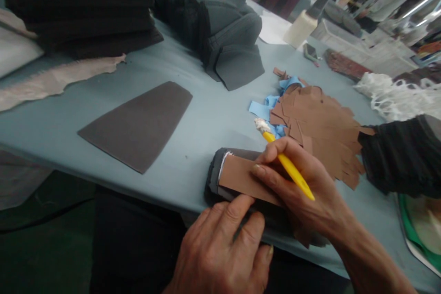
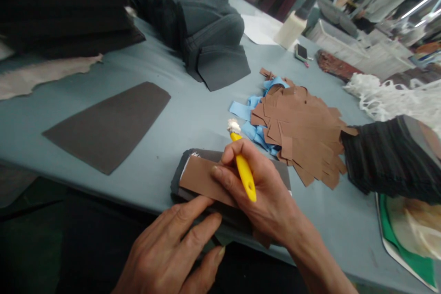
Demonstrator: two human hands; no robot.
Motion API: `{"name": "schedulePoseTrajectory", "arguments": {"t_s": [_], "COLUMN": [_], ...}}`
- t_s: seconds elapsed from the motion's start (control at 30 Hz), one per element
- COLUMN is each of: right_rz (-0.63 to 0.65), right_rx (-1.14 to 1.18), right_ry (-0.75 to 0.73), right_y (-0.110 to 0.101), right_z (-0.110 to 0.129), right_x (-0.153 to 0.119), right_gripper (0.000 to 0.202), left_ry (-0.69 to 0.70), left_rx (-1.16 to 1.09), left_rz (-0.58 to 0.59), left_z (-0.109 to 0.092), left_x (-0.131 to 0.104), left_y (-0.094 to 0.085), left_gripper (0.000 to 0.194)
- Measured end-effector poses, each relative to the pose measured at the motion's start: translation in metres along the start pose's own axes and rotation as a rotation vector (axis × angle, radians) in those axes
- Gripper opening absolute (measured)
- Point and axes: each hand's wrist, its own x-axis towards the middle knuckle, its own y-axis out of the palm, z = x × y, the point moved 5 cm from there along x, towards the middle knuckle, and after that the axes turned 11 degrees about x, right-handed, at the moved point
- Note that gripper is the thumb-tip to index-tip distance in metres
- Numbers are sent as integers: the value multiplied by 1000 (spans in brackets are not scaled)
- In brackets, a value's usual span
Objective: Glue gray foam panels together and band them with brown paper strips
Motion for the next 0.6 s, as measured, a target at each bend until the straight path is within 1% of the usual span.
{"name": "schedulePoseTrajectory", "arguments": {"t_s": [0.2,0.6], "right_rz": [-17,48], "right_rx": [-93,-129], "right_ry": [-66,-103], "right_y": [-1,-1], "right_z": [7,10], "right_x": [4,9], "right_gripper": [18,14], "left_ry": [27,75], "left_rx": [27,11], "left_rz": [12,32], "left_z": [3,7], "left_x": [0,-2], "left_y": [2,2], "left_gripper": [26,19]}}
